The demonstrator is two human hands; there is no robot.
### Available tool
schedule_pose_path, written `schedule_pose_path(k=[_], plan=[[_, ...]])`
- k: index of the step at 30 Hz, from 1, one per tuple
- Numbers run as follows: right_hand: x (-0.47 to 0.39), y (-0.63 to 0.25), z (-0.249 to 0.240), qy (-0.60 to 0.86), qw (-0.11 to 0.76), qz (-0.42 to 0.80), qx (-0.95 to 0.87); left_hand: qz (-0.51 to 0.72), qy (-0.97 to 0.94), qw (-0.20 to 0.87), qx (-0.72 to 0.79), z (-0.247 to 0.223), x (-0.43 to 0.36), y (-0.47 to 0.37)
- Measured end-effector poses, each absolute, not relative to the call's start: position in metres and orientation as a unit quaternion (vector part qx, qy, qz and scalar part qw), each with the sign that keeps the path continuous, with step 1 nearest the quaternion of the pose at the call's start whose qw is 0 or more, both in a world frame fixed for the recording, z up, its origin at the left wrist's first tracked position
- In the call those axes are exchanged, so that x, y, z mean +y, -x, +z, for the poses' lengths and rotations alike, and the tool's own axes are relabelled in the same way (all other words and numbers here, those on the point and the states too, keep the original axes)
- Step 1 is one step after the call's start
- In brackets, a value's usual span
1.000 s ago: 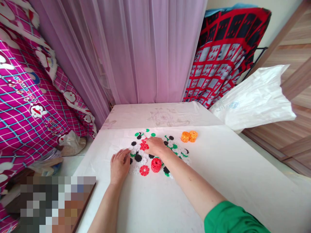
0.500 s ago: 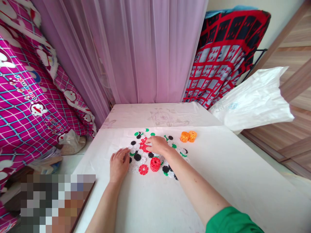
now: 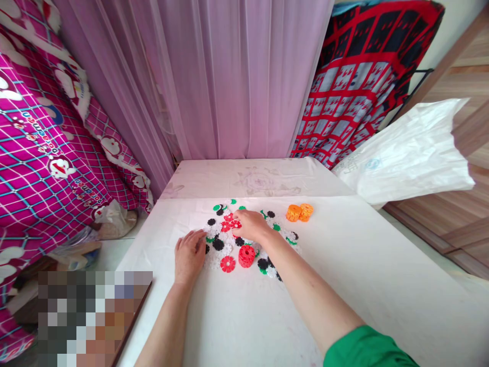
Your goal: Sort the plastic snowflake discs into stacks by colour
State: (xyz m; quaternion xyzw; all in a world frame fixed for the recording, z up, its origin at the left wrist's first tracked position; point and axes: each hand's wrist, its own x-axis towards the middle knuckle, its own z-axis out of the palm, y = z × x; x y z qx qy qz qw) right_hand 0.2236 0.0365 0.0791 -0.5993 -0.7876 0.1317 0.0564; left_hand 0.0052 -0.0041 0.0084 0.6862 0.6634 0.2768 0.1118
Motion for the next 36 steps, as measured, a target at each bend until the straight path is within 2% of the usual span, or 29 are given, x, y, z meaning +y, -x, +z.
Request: schedule_pose_path(k=[3, 7, 28, 32, 36], plan=[[0.009, -0.246, 0.083, 0.602, 0.213, 0.207, -0.741, 0.278, -0.689, 0.108, 0.661, 0.008, -0.004, -0.005], [-0.033, -0.261, 0.088, 0.57, 0.277, 0.25, -0.732, 0.285, -0.691, 0.096, 0.657, 0.006, -0.004, -0.005], [-0.049, -0.247, 0.087, 0.561, 0.205, 0.197, -0.778, 0.284, -0.693, 0.102, 0.655, 0.008, -0.004, -0.006], [-0.051, -0.25, 0.089, 0.558, 0.213, 0.208, -0.774, 0.281, -0.69, 0.105, 0.658, 0.008, -0.004, -0.005], [-0.043, -0.257, 0.087, 0.559, 0.26, 0.207, -0.76, 0.275, -0.689, 0.113, 0.661, 0.009, -0.004, -0.005]])
